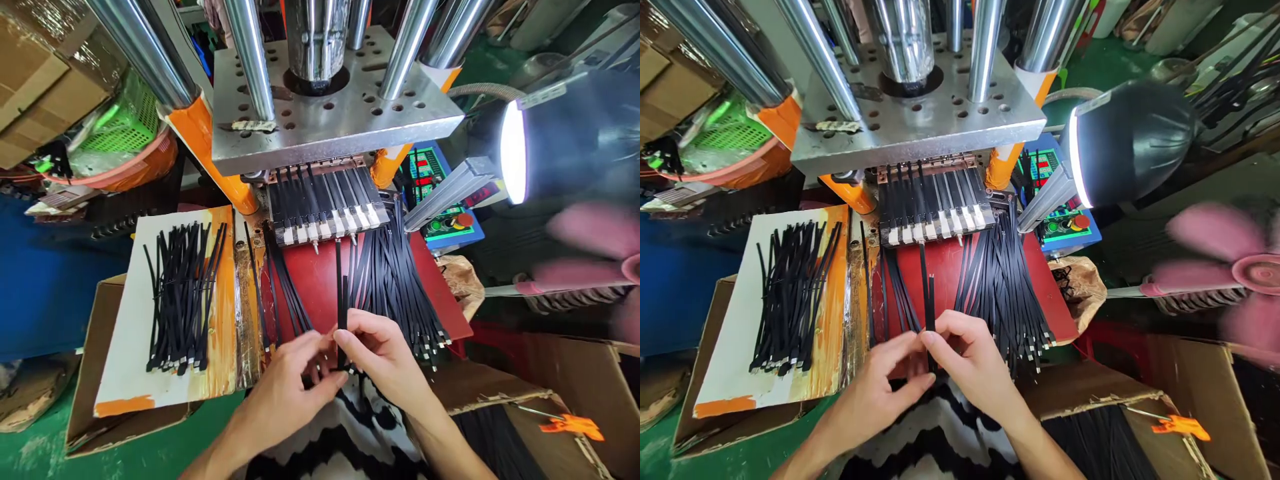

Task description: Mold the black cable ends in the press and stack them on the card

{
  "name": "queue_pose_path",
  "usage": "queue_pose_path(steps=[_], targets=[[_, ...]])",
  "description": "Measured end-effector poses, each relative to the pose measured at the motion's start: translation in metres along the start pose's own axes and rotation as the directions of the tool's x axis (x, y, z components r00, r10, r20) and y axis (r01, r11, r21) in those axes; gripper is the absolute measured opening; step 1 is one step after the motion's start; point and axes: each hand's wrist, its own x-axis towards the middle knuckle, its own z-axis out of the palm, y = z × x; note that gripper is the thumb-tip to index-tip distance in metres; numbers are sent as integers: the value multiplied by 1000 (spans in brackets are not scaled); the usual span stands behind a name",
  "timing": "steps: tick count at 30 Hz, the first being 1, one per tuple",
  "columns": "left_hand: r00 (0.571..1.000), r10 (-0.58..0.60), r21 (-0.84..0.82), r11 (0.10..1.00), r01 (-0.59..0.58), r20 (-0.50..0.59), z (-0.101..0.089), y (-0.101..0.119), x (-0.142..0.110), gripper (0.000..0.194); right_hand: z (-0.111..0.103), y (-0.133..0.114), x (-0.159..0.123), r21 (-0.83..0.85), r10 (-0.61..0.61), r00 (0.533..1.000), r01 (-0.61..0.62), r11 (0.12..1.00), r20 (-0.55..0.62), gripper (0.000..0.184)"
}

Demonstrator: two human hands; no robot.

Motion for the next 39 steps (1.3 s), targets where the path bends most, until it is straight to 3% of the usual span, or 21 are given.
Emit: queue_pose_path(steps=[3, 7, 11, 17, 21, 23, 28, 30, 32, 34, 36, 39], targets=[[987, 90, -79, 992, -100, -130, -25, 21, 22, 39, 3, 3, -5, -88, -104, 994, 106, 991, 24, 40], [963, 207, -130, 964, -231, -172, -43, 42, 48, 29, 3, 8, -8, -154, -206, 976, 214, 965, 71, 31], [950, 264, -138, 948, -288, -169, -38, 44, 53, 29, -4, 14, -7, -168, -300, 954, 292, 942, -26, 20], [973, 215, -311, 922, -229, -80, -33, 41, 53, 36, -9, 12, -1, -190, -365, 931, 360, 914, 11, 20], [992, 123, -530, 842, -101, 8, -34, 41, 58, 38, -4, 5, 2, -200, -369, 929, 364, 910, 15, 20], [995, 103, -558, 825, -89, -7, -33, 40, 60, 40, -2, 2, 4, -221, -380, 925, 369, 903, -9, 20], [939, 237, -191, 939, -287, -248, -35, 45, 74, 41, 7, 9, 11, -259, -341, 936, 307, 916, -94, 22], [914, 292, -72, 943, -324, -282, -44, 51, 89, 42, 12, 18, 10, -248, -241, 969, 220, 943, -57, 25], [891, 323, 23, 943, -333, -318, -57, 55, 113, 40, 10, 23, 8, -235, -113, 991, 126, 964, 67, 31], [868, 362, 150, 932, -330, -340, -70, 56, 147, 38, -2, 18, 11, -255, -31, 974, 89, 963, 225, 39], [843, 417, 314, 895, -316, -340, -79, 54, 183, 37, -27, 0, 25, -314, -42, 955, 138, 939, 294, 46], [821, 436, 461, 852, -246, -369, -86, 48, 227, 36, -72, -37, 74, -427, -169, 966, 238, 872, 194, 52]])
